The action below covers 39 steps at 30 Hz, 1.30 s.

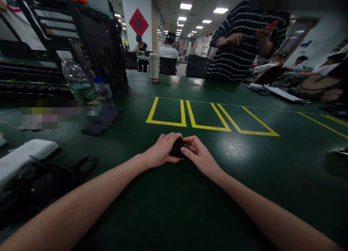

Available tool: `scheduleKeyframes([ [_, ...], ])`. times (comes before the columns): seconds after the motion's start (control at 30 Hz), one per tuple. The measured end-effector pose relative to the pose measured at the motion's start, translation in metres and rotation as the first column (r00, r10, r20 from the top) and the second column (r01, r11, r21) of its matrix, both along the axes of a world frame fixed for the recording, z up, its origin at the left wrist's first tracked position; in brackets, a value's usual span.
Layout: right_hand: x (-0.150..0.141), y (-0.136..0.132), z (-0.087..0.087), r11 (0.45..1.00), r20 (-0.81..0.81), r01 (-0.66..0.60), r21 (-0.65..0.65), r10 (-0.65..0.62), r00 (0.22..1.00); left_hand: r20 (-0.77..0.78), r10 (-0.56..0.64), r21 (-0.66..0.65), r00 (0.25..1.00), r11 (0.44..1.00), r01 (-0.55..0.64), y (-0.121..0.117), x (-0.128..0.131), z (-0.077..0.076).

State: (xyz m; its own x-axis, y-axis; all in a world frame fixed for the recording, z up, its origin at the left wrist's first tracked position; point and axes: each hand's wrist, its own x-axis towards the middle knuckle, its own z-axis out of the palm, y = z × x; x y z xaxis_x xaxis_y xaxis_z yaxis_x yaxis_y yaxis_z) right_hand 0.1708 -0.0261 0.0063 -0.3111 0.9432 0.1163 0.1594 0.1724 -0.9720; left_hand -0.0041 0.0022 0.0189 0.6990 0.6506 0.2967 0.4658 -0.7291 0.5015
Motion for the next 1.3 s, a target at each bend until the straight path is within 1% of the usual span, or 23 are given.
scheduleKeyframes([
  [0.1,0.0002,-0.0012,0.0012,1.0,0.047,0.015,0.017,-0.016,0.999,0.013,0.009,0.01,1.0,1.0,-0.009,0.0017,0.0008,-0.0045],
  [0.17,0.0,-0.0028,0.0012,0.999,0.06,-0.001,0.032,-0.001,0.998,0.014,0.013,0.021,1.0,1.0,-0.014,0.0028,0.0013,-0.0072],
  [0.27,-0.0003,-0.0049,0.0003,0.998,0.034,-0.035,0.047,0.033,0.999,0.014,0.026,0.04,1.0,0.999,-0.026,0.0034,0.0016,-0.0092],
  [0.37,-0.0004,-0.0045,-0.0016,0.998,0.011,-0.021,0.058,0.02,1.0,0.017,0.022,0.042,1.0,0.999,-0.023,0.0029,0.0014,-0.0085],
  [0.5,0.0006,-0.0001,-0.0045,1.0,-0.009,0.007,0.025,-0.007,1.0,0.015,0.021,0.032,1.0,0.999,-0.022,0.0026,0.0013,-0.0077],
  [0.6,0.0024,0.0024,-0.0049,1.0,0.018,0.02,-0.018,-0.02,1.0,0.022,0.009,0.027,1.0,1.0,-0.009,0.0032,0.0012,-0.0086],
  [0.7,0.0041,0.0018,-0.0031,0.999,0.034,-0.029,-0.03,0.03,0.999,0.026,0.01,0.032,1.0,0.999,-0.011,0.0028,0.0009,-0.008],
  [0.83,0.004,-0.0009,-0.001,0.995,-0.03,-0.096,-0.002,0.095,0.995,0.001,-0.001,0.028,1.0,1.0,0.001,0.0008,0.0003,-0.0041],
  [0.97,0.0022,-0.0011,-0.0011,0.998,-0.042,-0.06,0.005,0.06,0.997,-0.001,0.008,0.023,1.0,1.0,-0.008,0.0008,0.0003,-0.0035],
  [1.17,0.0029,0.0014,-0.0033,1.0,0.033,0.006,-0.007,-0.006,0.999,0.007,0.003,0.014,1.0,1.0,-0.003,0.0021,0.001,-0.0057],
  [1.23,0.0034,0.0013,-0.0033,1.0,0.053,0.006,-0.013,-0.005,0.999,0.018,0.012,0.023,1.0,1.0,-0.013,0.0024,0.0016,-0.0068],
  [1.3,0.0034,0.0003,-0.0023,0.999,0.037,-0.032,-0.022,0.033,0.999,0.027,0.011,0.034,1.0,0.999,-0.012,0.0028,0.002,-0.0082],
])
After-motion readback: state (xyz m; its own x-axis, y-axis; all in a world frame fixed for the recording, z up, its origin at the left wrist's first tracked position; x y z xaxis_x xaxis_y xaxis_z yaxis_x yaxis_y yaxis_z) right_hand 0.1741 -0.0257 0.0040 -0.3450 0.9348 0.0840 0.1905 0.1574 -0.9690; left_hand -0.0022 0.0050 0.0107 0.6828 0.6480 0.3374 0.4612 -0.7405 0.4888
